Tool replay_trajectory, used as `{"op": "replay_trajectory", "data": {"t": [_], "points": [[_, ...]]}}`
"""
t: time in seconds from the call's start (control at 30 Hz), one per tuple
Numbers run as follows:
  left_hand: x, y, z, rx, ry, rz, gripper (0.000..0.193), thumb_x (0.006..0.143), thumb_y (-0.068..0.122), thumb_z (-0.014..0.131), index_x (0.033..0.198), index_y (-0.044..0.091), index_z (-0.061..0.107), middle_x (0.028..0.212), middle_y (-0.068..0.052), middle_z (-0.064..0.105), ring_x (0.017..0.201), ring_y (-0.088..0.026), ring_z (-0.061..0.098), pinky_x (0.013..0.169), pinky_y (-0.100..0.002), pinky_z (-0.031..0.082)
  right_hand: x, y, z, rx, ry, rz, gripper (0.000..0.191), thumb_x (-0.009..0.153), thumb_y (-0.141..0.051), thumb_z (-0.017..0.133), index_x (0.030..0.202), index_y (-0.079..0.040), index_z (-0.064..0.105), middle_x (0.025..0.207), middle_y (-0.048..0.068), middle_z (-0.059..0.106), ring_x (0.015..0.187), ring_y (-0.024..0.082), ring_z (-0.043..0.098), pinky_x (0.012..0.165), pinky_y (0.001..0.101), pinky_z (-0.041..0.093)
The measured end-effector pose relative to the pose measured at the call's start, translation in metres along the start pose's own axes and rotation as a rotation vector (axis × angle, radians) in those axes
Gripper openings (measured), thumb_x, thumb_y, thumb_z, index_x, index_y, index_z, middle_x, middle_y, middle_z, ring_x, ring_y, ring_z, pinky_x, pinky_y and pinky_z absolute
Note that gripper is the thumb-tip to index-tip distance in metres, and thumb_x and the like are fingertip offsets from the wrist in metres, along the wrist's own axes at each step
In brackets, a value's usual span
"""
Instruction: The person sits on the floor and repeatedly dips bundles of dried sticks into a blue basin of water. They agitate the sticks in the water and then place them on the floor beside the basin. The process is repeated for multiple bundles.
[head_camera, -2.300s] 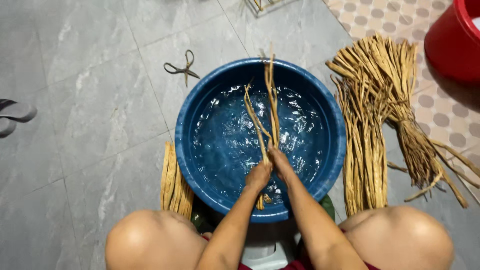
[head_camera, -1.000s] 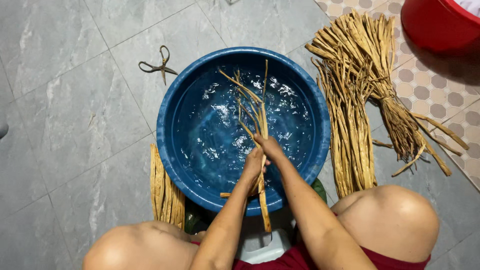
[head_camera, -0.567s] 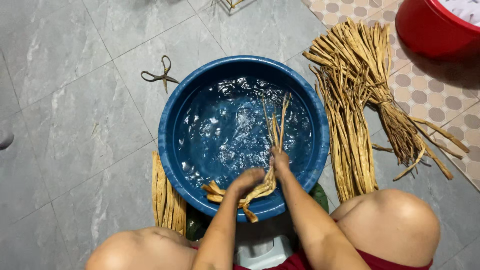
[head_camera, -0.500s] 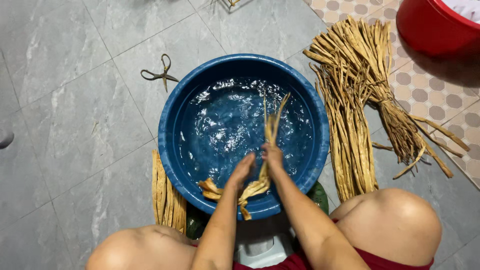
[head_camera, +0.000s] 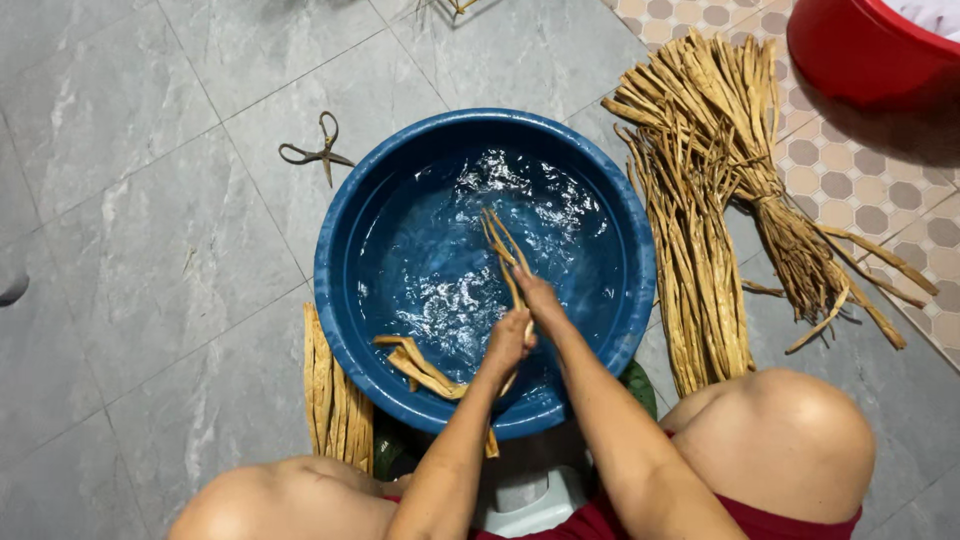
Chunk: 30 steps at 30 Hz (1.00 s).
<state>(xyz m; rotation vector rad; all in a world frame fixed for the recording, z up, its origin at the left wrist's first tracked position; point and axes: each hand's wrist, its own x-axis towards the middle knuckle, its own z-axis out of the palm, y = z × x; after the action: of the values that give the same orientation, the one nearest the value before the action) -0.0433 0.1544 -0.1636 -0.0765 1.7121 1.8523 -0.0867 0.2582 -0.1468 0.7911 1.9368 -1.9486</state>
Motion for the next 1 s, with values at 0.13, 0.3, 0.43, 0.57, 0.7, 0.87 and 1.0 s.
{"op": "replay_trajectory", "data": {"t": [0.13,0.3,0.43,0.57,0.7,0.87,1.0], "points": [[0.003,0.005,-0.008,0.101,0.143,0.053,0.045,0.109,0.044,0.048,0.09,0.006,0.063,0.068,0.0,0.057,0.053,-0.011,0.05,0.044,-0.031,0.038,-0.01,0.006,0.011,0.398,-0.281,0.063,0.034,0.097,-0.029,0.063,0.12,-0.004,0.061,0.1,0.014,0.075,0.084,0.023,0.073,0.072,0.0357,0.061],[-0.027,0.02,0.018,0.246,-0.006,0.097,0.04,0.101,0.047,0.054,0.099,0.013,0.073,0.073,0.003,0.065,0.063,-0.008,0.057,0.057,-0.028,0.047,0.012,-0.001,-0.031,0.72,-0.215,0.179,0.026,0.089,0.003,0.061,0.115,0.002,0.065,0.079,0.006,0.064,0.053,0.014,0.055,0.045,0.0277,0.049],[-0.048,0.04,0.033,0.49,-0.122,0.204,0.037,0.101,0.043,0.063,0.102,0.006,0.07,0.071,-0.005,0.062,0.066,-0.012,0.055,0.06,-0.032,0.047,0.023,-0.004,-0.073,1.115,-0.27,0.144,0.021,0.091,-0.01,0.067,0.109,0.001,0.068,0.066,-0.003,0.051,0.041,0.007,0.04,0.041,0.026,0.045],[-0.038,0.036,0.018,0.497,-0.14,0.004,0.04,0.102,0.042,0.062,0.092,0.004,0.07,0.07,-0.004,0.066,0.061,-0.014,0.06,0.058,-0.032,0.047,0.008,-0.01,-0.064,1.179,-0.05,-0.001,0.022,0.094,-0.008,0.06,0.115,-0.005,0.065,0.077,0.002,0.058,0.054,0.012,0.053,0.055,0.0312,0.052],[-0.013,0.016,-0.009,0.183,0.008,-0.087,0.015,0.096,0.029,0.057,0.101,0.02,0.068,0.078,0.002,0.068,0.067,-0.01,0.061,0.058,-0.032,0.051,-0.007,-0.021,-0.02,0.894,-0.129,-0.051,0.026,0.095,-0.007,0.056,0.12,-0.008,0.063,0.082,0.006,0.062,0.062,0.017,0.061,0.063,0.0345,0.058],[-0.02,0.0,-0.004,0.491,0.058,-0.014,0.032,0.102,0.037,0.057,0.092,0.011,0.072,0.07,-0.009,0.063,0.063,-0.019,0.059,0.058,-0.036,0.047,-0.001,-0.014,-0.008,0.677,-0.023,0.045,0.024,0.105,-0.029,0.056,0.109,-0.007,0.066,0.062,-0.006,0.045,0.045,0.005,0.036,0.044,0.0244,0.04],[-0.036,0.018,0.013,0.713,-0.061,0.252,0.046,0.105,0.046,0.055,0.087,0.008,0.073,0.072,-0.009,0.069,0.067,-0.02,0.065,0.063,-0.036,0.049,0.014,0.006,-0.044,0.983,-0.034,0.183,0.027,0.104,-0.034,0.054,0.092,-0.01,0.059,0.058,-0.006,0.042,0.04,0.006,0.029,0.038,0.0262,0.032]]}}
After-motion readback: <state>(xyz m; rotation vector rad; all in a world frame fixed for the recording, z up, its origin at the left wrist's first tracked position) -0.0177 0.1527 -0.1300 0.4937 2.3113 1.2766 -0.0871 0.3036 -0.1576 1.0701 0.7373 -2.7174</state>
